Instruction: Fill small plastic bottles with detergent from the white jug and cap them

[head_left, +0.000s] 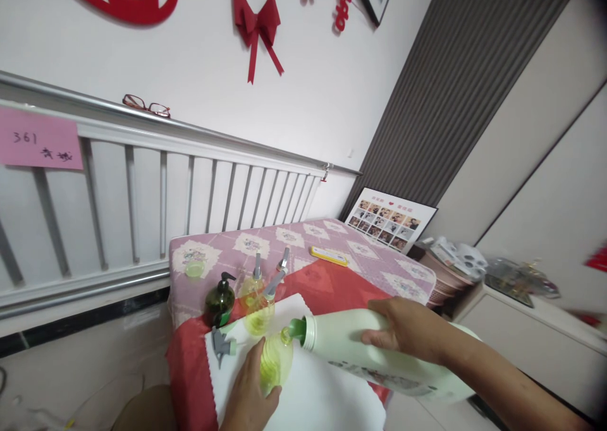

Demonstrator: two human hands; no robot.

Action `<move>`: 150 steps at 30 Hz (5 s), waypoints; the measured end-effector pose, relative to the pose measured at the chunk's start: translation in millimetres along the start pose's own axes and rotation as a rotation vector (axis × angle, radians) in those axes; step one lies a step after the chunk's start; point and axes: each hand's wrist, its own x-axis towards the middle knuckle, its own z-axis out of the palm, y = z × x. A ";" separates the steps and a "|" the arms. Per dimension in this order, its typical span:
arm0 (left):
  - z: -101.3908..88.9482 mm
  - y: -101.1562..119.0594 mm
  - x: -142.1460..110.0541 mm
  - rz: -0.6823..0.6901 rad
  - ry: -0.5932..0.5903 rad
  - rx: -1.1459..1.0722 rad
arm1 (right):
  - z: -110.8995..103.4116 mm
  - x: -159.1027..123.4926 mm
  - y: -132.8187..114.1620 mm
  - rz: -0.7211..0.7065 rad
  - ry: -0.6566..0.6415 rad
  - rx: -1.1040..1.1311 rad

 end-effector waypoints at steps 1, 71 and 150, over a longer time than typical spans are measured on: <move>0.2 -0.3 0.0 0.006 0.005 -0.002 | -0.4 -0.9 -0.1 0.004 -0.003 0.003; 2.5 -0.2 -1.7 0.020 0.043 0.009 | -8.8 -0.1 -6.2 0.008 -0.044 -0.020; 1.3 0.5 -1.2 0.005 0.011 0.017 | -6.7 -2.5 -6.3 0.004 -0.011 -0.050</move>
